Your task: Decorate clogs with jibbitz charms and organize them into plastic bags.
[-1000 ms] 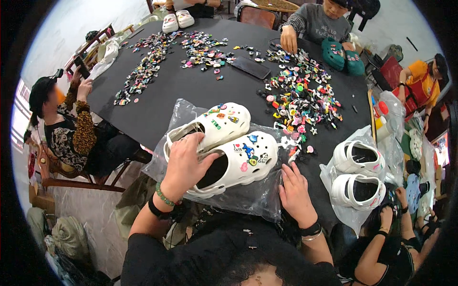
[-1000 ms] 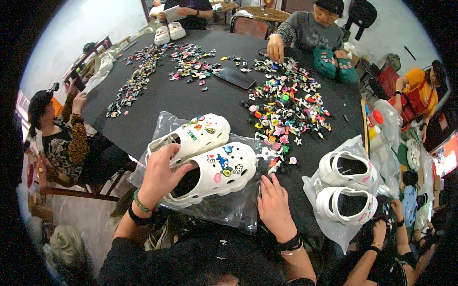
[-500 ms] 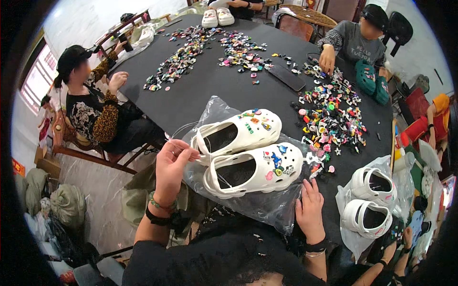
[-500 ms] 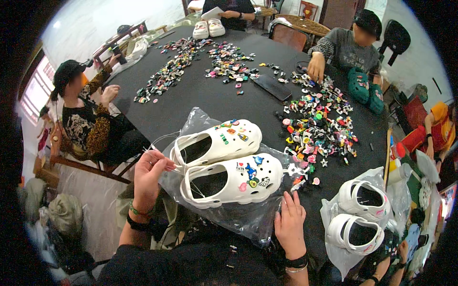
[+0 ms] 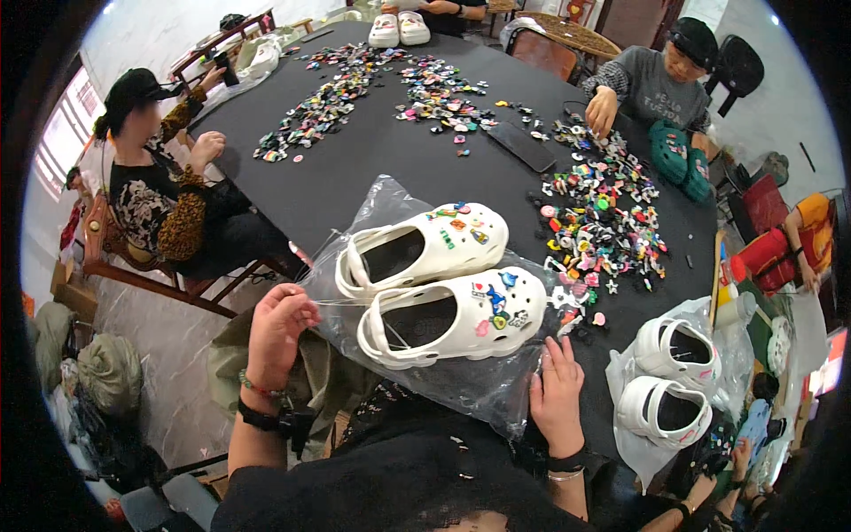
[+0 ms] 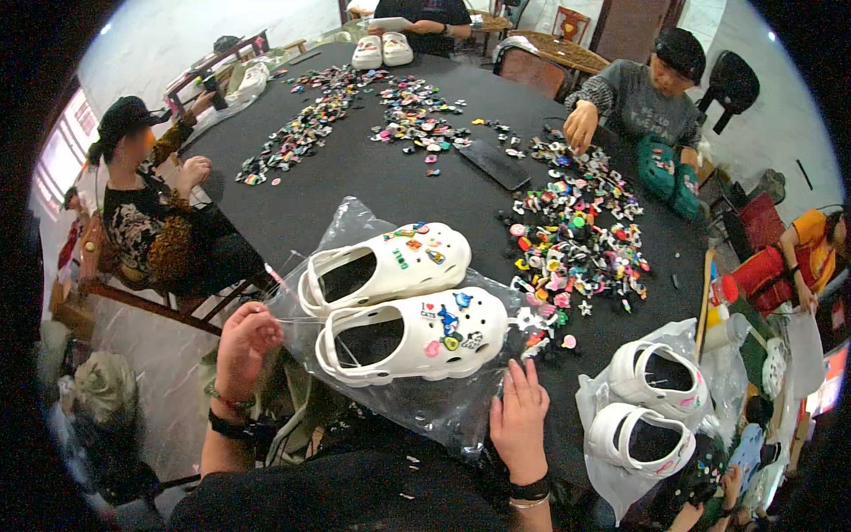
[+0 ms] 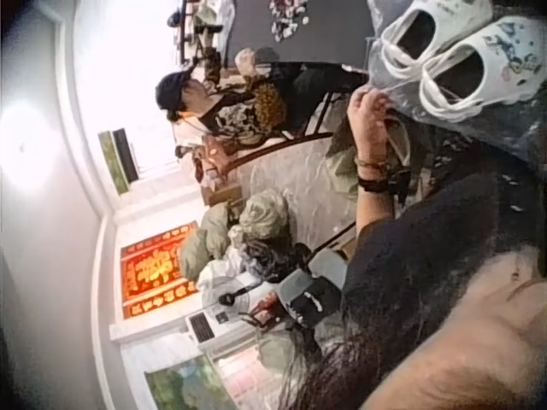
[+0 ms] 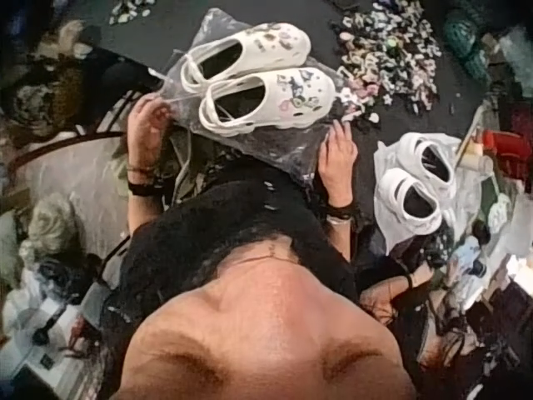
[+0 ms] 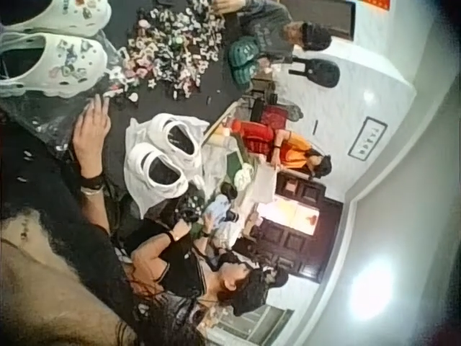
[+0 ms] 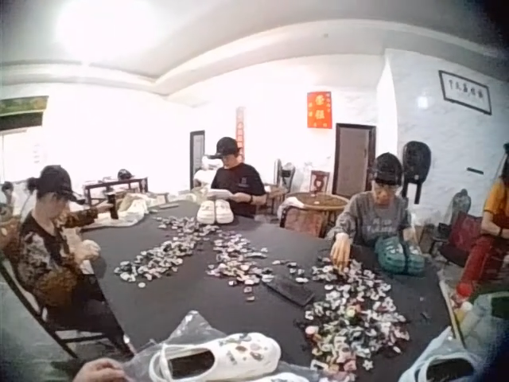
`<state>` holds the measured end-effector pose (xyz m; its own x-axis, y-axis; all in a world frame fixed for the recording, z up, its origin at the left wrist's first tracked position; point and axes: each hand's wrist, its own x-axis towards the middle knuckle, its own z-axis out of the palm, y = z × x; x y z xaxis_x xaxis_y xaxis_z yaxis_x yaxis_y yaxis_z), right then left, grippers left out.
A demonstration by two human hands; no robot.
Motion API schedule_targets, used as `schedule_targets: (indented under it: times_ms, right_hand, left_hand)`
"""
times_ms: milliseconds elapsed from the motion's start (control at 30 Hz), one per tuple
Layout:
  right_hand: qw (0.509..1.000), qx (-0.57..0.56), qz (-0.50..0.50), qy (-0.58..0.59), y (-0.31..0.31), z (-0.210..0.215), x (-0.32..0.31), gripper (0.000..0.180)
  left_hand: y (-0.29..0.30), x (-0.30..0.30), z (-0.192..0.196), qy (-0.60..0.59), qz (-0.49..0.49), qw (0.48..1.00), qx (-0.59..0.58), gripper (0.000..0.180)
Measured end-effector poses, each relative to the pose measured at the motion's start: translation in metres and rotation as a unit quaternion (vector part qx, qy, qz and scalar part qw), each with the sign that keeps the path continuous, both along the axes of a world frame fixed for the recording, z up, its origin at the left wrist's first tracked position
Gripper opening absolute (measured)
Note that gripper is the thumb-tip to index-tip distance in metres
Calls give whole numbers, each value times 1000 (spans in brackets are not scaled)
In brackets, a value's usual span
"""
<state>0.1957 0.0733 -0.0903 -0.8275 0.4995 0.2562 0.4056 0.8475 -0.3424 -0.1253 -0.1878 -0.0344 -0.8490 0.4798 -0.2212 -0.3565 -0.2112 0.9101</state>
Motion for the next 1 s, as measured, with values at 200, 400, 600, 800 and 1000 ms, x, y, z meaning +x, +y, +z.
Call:
schedule_targets:
  times_ms: [200,400,600,800,1000]
  right_hand:
    - [1000,-2,-3,2,2,-2,1,44]
    - [996,-34,-13,76,1,0,6,31]
    - [971,-105,-70,205,-1,1,11,15]
    - [972,-75,-51,215,-7,29,2,19]
    - [978,-56,74,189,-14,49,-32,31]
  left_hand:
    - [11,3,-5,141,-13,980,-142,4]
    - [19,-2,-3,274,21,941,-197,3]
    - [21,-4,-7,266,-13,923,-278,7]
    - [29,10,1,424,9,813,-400,29]
    - [48,25,39,640,49,657,-395,46]
